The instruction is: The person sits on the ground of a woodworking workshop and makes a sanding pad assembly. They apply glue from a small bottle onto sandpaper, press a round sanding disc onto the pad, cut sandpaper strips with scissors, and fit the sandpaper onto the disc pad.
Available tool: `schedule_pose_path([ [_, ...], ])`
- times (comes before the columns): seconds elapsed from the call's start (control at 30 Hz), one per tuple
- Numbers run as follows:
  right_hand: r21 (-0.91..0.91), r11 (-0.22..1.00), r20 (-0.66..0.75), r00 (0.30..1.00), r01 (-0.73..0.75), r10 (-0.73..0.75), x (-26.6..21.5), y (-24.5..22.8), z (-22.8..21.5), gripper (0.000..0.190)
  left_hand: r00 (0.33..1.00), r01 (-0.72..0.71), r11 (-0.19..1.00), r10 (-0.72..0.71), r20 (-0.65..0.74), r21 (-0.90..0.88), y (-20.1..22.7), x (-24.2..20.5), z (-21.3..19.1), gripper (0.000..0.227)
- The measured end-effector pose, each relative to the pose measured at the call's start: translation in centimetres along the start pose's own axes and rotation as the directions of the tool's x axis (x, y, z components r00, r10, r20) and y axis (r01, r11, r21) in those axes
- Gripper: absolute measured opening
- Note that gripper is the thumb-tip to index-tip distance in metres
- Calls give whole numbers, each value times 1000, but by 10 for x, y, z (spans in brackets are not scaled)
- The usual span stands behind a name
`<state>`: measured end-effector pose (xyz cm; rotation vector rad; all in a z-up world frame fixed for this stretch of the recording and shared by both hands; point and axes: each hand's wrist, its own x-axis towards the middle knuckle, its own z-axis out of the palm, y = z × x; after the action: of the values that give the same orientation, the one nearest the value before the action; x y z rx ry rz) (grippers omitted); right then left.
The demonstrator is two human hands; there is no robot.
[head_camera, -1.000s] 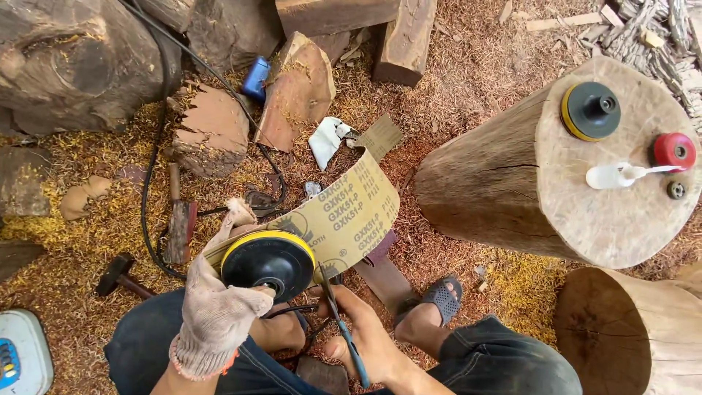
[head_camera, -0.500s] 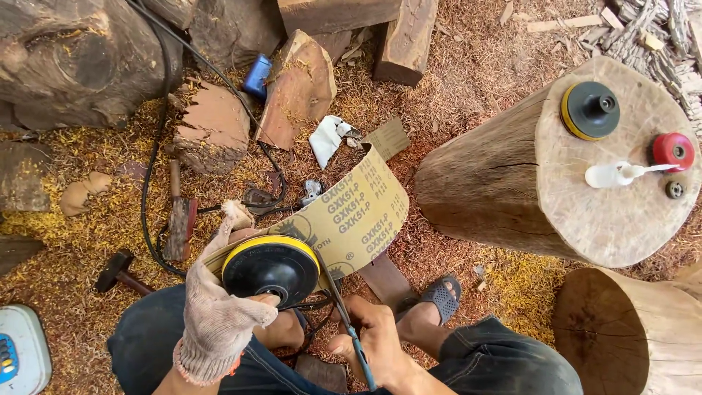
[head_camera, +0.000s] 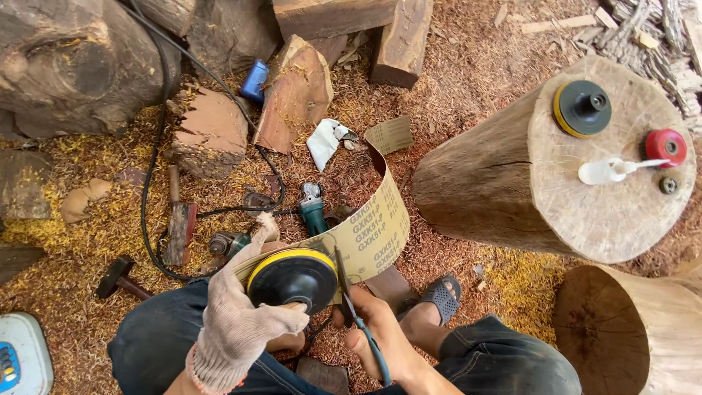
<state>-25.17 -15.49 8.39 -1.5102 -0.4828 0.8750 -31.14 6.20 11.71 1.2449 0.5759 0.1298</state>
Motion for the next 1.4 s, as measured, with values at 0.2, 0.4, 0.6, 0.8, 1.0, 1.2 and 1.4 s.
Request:
schedule_pose_path([
  [0.2,-169,984,-114,991,53,-73,-10,32,0,88,999,50,984,-52,9,173,4,-8,2,99],
  [0.4,-308,942,-169,967,134,-192,-14,40,-3,78,987,158,984,-157,-15,79,8,-9,6,110],
  [0.6,-341,936,-203,965,87,-164,-15,40,-3,78,985,172,985,-172,1,17,7,-7,6,92],
  [0.8,-78,996,-106,992,53,-61,-8,16,-2,86,982,167,986,-168,87,26,-7,-6,3,95],
  [1.0,-162,983,-166,979,88,-115,2,33,-2,81,990,139,990,-139,19,28,1,-1,7,85],
  [1.2,-112,994,-213,977,-12,-12,1,44,-24,68,999,-14,994,19,45,-111,-43,19,-25,85],
  [1.4,76,986,-99,985,149,-141,-5,-13,-43,69,981,-25,972,69,183,-234,-20,21,-33,78],
])
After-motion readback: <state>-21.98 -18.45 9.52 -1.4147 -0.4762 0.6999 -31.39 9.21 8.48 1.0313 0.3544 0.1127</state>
